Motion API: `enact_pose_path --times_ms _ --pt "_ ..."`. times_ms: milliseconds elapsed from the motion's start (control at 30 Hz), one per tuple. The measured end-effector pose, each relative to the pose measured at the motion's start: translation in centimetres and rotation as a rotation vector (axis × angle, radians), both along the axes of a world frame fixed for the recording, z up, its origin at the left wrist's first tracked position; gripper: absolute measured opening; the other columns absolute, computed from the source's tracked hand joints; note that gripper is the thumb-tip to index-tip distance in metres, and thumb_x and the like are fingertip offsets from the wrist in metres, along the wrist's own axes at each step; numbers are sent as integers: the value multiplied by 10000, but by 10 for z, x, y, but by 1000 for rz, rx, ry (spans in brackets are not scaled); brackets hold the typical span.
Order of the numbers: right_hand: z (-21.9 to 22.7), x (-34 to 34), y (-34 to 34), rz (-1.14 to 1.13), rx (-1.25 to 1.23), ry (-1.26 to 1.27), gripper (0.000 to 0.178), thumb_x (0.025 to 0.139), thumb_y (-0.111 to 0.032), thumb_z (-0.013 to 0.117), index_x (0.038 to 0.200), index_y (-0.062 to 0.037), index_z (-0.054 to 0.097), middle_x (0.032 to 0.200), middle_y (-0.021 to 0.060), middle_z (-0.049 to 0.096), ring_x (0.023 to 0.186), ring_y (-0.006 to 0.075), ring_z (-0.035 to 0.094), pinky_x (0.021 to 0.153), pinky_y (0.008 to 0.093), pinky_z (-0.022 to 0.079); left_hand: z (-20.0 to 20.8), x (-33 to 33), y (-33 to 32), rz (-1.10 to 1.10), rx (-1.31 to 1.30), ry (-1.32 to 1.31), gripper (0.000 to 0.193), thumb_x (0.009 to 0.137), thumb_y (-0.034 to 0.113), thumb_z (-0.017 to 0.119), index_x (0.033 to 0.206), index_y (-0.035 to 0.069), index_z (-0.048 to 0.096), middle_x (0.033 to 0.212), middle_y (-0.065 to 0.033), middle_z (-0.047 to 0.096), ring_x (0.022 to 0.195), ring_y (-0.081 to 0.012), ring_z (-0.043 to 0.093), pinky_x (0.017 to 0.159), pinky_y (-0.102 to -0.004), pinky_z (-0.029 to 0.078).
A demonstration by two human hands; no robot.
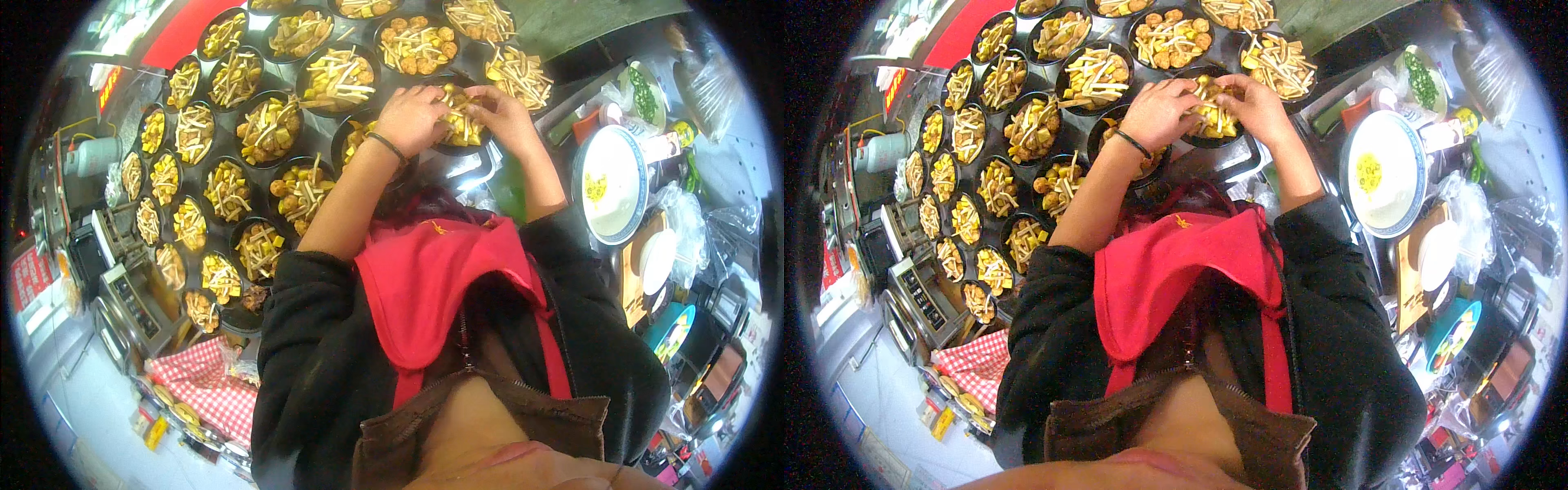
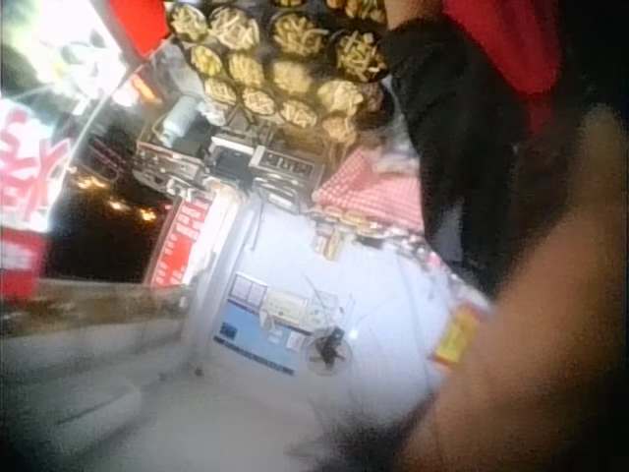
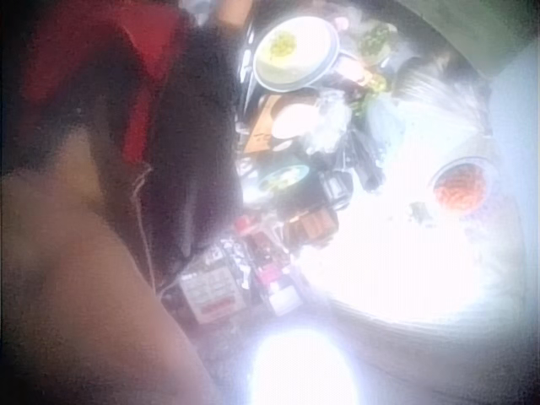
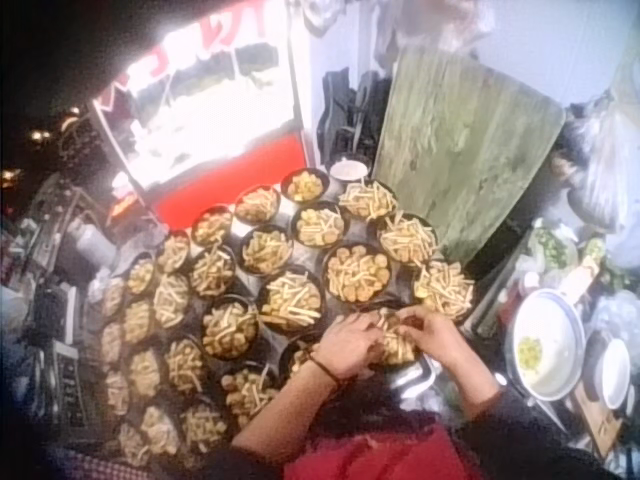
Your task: The person assembles food by placing bean sprouts into many small black bowls arranged on a tray. They use both hands to pick up sprouts from a white bowl and distribute them across the bowls, then briefly wipe their hands with a tissue.
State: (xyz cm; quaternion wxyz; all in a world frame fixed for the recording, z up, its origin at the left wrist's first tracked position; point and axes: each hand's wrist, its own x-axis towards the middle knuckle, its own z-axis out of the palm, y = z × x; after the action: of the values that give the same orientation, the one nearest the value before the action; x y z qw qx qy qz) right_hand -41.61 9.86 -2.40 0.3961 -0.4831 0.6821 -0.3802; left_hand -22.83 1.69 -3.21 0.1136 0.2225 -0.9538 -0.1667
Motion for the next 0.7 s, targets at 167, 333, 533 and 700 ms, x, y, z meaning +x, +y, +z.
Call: enact_pose_path --times_ms 167,333,533,700 --pt "4 -8 3 -3 19 246 329 757 -143 658 1071 -58 605 877 99 657 763 188 630 702 291 490 2 11 -3 55 82 128 280 724 222 651 992 152 615 1046 -61 573 968 -266 554 832 -381 429" --pt "0 0 3 27 100 395 229 770 -125 654 991 -68 648 876 53 665 790 128 621 718 255 477 -7 10 8 13 88 26 229 718 147 645 942 128 602 941 -59 581 899 -269 572 761 -382 457" --pt "10 10 4 -6 -3 247 174 802 -130 628 960 -61 654 881 73 668 779 157 627 724 257 472 -6 6 8 87 159 209 120 756 117 607 875 111 602 843 -81 582 803 -285 583 674 -382 481" --pt "19 -4 10 -6 83 433 197 820 -148 606 991 -64 653 894 80 671 773 156 634 703 268 481 -5 3 17 12 99 339 111 759 133 613 868 114 609 811 -79 579 757 -295 581 641 -384 484"
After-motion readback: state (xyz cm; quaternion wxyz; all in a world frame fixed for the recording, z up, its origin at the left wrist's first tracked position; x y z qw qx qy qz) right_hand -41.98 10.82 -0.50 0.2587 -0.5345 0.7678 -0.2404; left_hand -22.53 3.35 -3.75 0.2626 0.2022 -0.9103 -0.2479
